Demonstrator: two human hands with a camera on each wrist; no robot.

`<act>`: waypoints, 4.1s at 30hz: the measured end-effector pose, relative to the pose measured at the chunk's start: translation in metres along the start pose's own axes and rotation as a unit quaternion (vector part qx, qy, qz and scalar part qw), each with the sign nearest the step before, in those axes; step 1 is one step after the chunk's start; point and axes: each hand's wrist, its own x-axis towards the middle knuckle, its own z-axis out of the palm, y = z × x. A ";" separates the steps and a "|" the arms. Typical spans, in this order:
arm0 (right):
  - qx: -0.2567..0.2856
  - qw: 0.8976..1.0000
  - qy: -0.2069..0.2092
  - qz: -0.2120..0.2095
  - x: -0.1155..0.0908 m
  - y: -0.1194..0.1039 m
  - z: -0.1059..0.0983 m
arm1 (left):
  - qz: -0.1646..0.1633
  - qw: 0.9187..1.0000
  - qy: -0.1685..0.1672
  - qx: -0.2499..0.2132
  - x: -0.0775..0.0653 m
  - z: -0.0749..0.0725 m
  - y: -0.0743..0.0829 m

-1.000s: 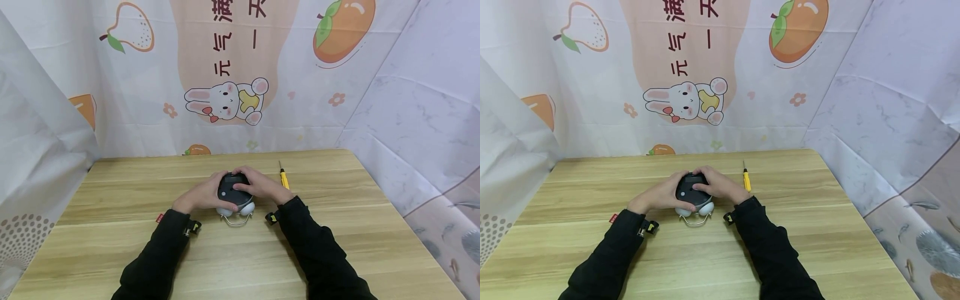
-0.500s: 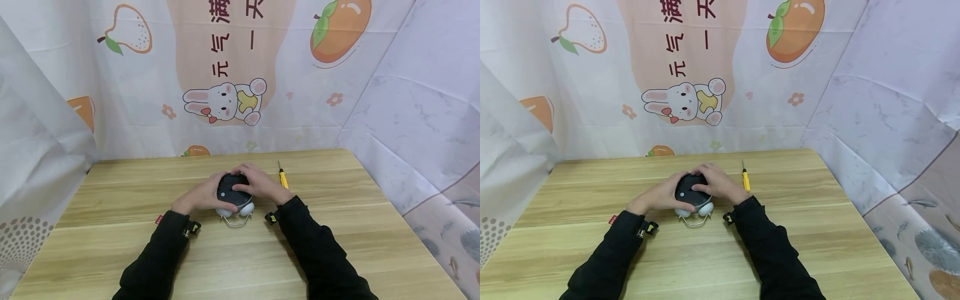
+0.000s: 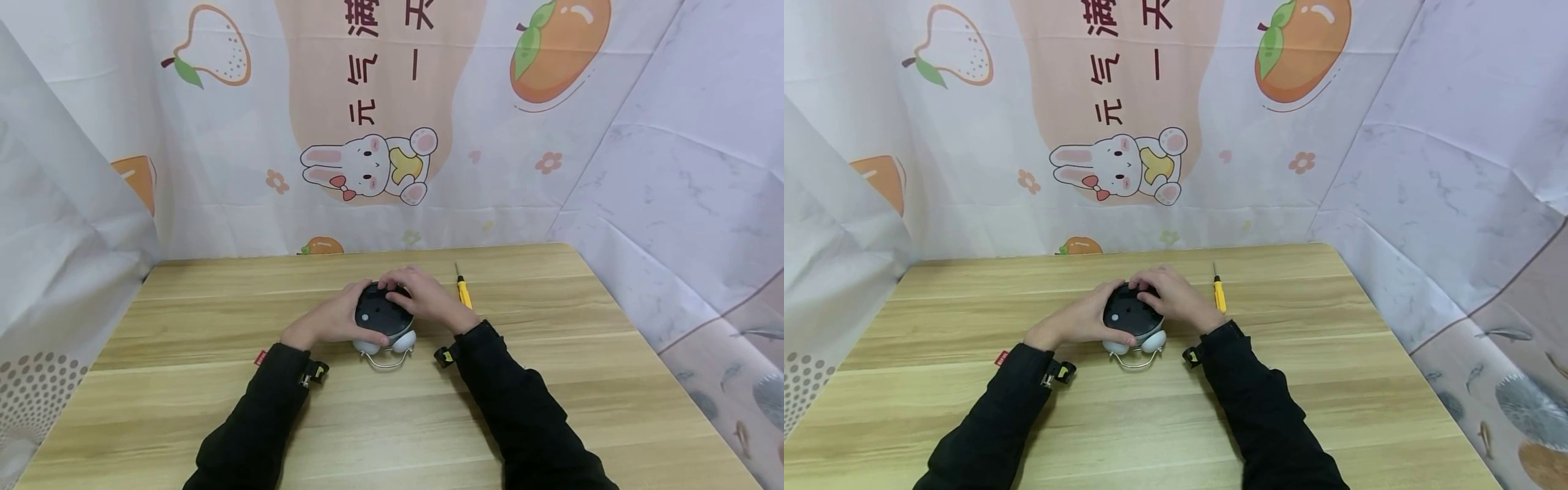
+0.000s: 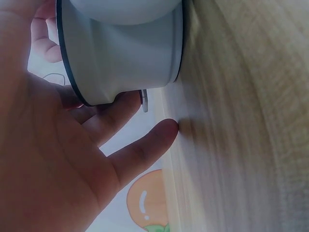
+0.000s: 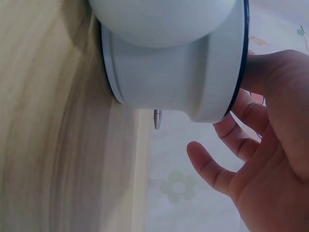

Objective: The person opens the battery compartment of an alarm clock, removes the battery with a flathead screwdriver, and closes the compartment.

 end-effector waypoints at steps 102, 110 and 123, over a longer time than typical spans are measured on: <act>0.021 0.936 -0.092 0.340 0.004 0.078 -0.031 | -0.030 0.999 0.005 0.014 0.001 0.000 -0.003; 0.040 0.929 -0.081 0.359 0.002 0.076 -0.030 | -0.022 1.000 0.004 0.013 0.000 0.000 -0.003; 0.086 0.927 -0.053 0.361 -0.007 0.075 -0.035 | -0.028 0.999 0.004 0.015 0.001 -0.001 -0.001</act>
